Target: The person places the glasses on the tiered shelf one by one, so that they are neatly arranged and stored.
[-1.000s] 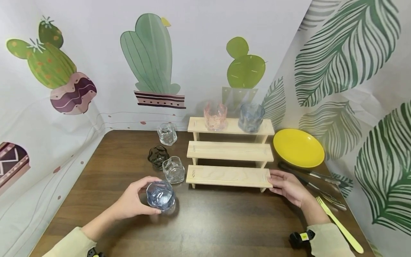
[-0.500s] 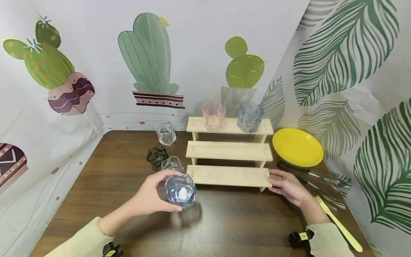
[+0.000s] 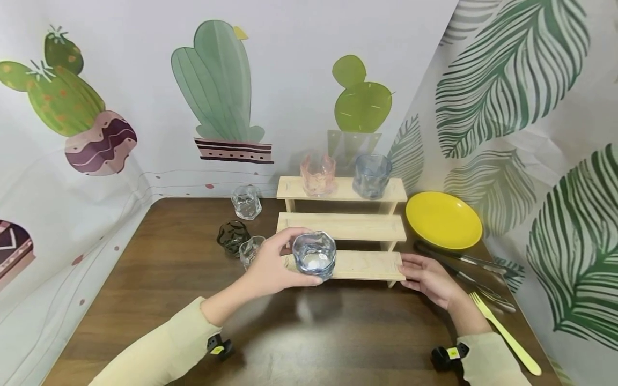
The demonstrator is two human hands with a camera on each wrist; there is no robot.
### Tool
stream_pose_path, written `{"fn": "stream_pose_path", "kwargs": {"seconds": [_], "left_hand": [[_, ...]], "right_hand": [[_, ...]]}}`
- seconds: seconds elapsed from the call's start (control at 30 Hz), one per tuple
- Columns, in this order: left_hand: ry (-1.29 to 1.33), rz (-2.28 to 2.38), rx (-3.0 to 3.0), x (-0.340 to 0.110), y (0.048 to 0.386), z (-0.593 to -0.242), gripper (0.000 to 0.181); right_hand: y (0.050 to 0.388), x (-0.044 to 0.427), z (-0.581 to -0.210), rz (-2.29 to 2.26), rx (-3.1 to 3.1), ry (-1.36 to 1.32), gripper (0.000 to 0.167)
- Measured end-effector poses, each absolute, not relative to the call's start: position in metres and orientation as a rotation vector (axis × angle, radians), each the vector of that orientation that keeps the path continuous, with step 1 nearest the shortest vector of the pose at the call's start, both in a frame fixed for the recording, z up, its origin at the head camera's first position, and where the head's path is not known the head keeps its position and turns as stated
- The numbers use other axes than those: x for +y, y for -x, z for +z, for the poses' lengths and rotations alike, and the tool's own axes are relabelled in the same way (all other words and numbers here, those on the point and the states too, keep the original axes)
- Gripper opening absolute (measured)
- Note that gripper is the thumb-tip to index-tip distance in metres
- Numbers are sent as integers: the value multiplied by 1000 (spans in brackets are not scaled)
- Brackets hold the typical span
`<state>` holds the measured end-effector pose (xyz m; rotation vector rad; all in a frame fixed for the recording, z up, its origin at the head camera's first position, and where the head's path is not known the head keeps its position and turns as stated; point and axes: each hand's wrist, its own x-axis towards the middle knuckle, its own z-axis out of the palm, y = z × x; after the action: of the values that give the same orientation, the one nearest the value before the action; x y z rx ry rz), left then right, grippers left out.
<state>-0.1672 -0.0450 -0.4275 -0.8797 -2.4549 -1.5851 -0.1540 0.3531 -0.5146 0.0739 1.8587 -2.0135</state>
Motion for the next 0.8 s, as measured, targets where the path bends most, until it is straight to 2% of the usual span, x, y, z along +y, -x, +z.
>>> {"fn": "stream_pose_path", "kwargs": {"seconds": [0.47,0.8], "left_hand": [[828,-1518,-2444,33,198,-420,87],[722,-1416,-2529,68,219,-427,88]], "right_hand": [[154,351,-512,-1976,1883,-81,61],[155,352,-512,-1970,1880,-72,60]]}}
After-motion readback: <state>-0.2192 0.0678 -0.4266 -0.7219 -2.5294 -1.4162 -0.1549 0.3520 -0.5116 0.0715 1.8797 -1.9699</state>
